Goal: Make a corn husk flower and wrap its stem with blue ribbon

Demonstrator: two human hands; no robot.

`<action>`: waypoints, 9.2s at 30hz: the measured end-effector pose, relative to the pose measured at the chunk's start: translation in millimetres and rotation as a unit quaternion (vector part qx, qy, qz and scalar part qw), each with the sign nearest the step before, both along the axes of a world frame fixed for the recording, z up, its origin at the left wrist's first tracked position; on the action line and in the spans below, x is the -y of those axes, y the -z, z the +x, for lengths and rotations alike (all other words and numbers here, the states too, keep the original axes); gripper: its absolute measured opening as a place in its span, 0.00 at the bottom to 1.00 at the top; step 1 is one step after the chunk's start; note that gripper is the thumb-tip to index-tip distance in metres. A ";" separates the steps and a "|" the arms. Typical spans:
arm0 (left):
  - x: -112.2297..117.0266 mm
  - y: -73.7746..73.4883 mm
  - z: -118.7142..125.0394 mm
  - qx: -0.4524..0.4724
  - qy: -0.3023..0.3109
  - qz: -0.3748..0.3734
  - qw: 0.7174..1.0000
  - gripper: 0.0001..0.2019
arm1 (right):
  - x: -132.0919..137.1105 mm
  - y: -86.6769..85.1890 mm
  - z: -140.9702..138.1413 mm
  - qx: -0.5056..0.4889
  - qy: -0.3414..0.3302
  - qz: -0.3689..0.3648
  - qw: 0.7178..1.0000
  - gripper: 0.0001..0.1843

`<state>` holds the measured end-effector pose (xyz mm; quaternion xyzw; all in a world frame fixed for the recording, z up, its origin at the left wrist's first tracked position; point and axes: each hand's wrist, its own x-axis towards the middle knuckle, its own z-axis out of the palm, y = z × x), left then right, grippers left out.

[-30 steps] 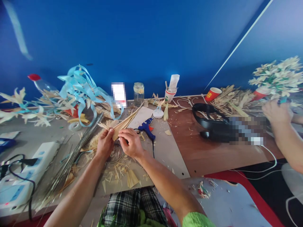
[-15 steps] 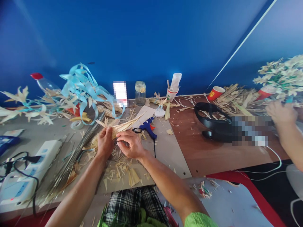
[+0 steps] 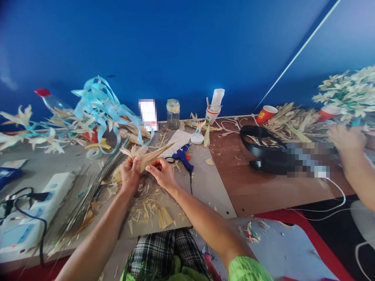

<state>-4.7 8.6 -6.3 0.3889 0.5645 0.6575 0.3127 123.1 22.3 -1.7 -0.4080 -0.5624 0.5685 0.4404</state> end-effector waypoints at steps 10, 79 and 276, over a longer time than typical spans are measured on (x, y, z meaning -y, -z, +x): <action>2.3 -0.7 2.4 0.001 0.017 0.001 1.000 0.13 | -7.5 2.9 -2.2 0.023 0.007 -0.018 1.000 0.15; -7.0 -1.1 -7.3 0.142 -0.097 0.023 0.985 0.14 | -15.6 -10.7 32.3 0.433 0.088 0.225 0.868 0.13; -9.4 2.1 -6.7 0.199 -0.042 0.033 0.979 0.11 | -4.5 -10.4 42.9 0.144 -0.146 0.042 0.978 0.24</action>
